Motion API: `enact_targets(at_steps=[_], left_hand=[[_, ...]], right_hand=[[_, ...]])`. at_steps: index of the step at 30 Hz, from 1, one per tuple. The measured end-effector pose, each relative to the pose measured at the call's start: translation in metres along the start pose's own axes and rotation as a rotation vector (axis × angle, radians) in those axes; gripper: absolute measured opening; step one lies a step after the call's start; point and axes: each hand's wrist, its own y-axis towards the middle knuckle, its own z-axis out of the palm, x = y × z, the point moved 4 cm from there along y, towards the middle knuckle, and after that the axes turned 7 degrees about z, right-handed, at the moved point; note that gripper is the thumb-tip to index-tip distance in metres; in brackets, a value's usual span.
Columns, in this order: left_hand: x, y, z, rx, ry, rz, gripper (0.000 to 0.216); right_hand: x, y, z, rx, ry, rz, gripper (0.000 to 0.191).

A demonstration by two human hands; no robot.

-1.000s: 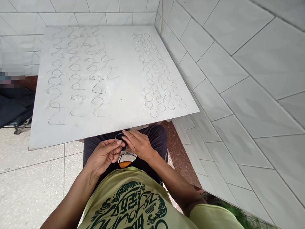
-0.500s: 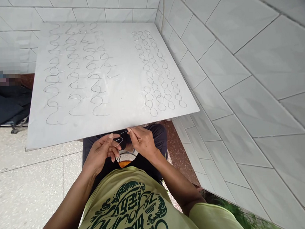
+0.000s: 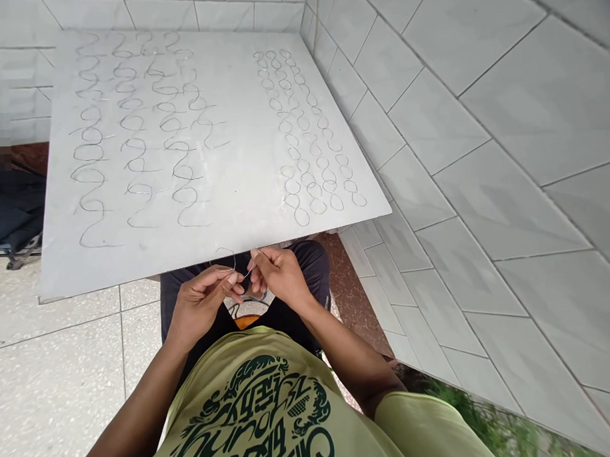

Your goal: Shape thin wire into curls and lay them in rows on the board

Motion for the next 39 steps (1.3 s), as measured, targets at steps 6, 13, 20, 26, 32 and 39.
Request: enact_targets(at_steps=[6,13,20,26,32,39], left_hand=[[0.015,0.001,-0.003,0.066,-0.074,-0.084,0.025],[0.021,0.010,-0.009,-0.047,-0.367,-0.155,0.020],[0.011,0.011,-0.010,-0.071,-0.337,-0.165,0.020],[0.010,0.010,-0.007,-0.121,-0.286,-0.137,0.021],[0.011,0.009,-0.005,-0.054,-0.256,-0.145,0.022],[0.012,0.008,-0.005,0.034,-0.306,-0.188,0.020]], right_hand=[[-0.018,0.006,0.012,0.020,0.246,0.116,0.048],[-0.021,0.001,0.016,0.126,0.309,0.084,0.047],[-0.009,0.000,-0.013,0.088,0.298,0.001,0.051],[-0.006,-0.009,-0.007,0.236,0.203,-0.029,0.040],[-0.020,-0.014,0.007,0.226,0.243,-0.012,0.036],[-0.023,-0.013,0.004,0.244,0.373,-0.013,0.036]])
